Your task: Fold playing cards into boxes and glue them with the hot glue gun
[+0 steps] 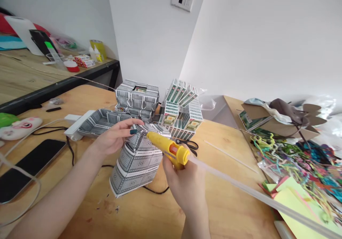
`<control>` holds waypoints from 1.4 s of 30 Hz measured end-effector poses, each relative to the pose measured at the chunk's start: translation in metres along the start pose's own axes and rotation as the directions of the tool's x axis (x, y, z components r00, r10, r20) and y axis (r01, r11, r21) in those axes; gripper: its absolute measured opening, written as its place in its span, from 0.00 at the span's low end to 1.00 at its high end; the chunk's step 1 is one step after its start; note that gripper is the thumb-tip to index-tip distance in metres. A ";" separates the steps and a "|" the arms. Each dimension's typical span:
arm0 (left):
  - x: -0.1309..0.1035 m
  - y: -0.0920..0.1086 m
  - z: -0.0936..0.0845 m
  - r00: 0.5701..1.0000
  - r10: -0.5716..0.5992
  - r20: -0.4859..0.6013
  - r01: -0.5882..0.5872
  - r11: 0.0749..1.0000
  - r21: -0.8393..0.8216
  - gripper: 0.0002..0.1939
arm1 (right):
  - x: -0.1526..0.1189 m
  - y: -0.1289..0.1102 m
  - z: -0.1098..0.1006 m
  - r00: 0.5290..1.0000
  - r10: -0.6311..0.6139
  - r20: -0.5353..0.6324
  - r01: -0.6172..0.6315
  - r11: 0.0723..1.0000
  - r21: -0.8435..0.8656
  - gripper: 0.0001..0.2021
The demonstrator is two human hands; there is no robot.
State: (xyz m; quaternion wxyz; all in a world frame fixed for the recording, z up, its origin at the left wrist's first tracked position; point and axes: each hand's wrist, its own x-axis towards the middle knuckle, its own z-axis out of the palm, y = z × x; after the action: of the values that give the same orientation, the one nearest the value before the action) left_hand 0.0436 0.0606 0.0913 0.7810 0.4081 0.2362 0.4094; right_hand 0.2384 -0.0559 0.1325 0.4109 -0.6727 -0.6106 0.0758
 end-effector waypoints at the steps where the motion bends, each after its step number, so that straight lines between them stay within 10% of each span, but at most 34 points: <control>1: 0.000 0.000 0.000 1.000 -0.001 0.002 0.001 1.000 0.004 0.17 | -0.001 -0.001 0.000 1.000 -0.009 0.007 0.009 1.000 -0.022 0.07; 42: 0.000 -0.001 0.000 0.999 -0.006 0.044 0.005 0.999 0.036 0.16 | -0.005 -0.006 -0.005 0.998 0.064 0.014 -0.062 0.991 -0.116 0.09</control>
State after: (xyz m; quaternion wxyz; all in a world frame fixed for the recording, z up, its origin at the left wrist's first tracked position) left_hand 0.0436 0.0600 0.0900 0.7797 0.4302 0.2273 0.3940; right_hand 0.2359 -0.0626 0.1373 0.3635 -0.7135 -0.5960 0.0594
